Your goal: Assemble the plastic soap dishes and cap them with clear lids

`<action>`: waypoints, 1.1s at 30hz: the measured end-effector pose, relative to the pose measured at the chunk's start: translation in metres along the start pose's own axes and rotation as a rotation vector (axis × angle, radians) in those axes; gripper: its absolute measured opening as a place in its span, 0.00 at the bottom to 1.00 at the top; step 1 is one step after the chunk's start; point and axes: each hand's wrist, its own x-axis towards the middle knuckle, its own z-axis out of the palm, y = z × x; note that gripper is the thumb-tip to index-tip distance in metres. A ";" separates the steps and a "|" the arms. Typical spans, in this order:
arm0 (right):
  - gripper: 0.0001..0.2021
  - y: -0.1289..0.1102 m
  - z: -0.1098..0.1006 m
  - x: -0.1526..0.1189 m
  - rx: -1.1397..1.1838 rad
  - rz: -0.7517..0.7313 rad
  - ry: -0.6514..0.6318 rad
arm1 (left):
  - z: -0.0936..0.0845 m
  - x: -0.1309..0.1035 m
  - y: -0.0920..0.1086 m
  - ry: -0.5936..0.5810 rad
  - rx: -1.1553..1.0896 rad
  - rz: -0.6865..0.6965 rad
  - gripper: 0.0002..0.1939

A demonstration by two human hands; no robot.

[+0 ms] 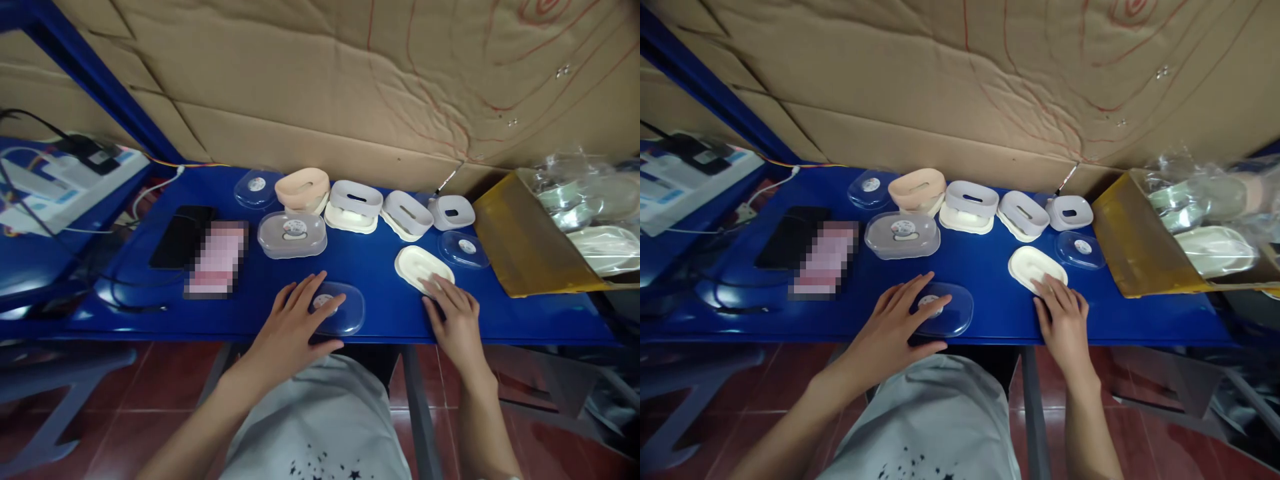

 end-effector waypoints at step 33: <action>0.25 0.038 0.025 0.132 -0.027 -0.064 0.037 | 0.003 0.000 0.007 0.272 0.188 -0.150 0.22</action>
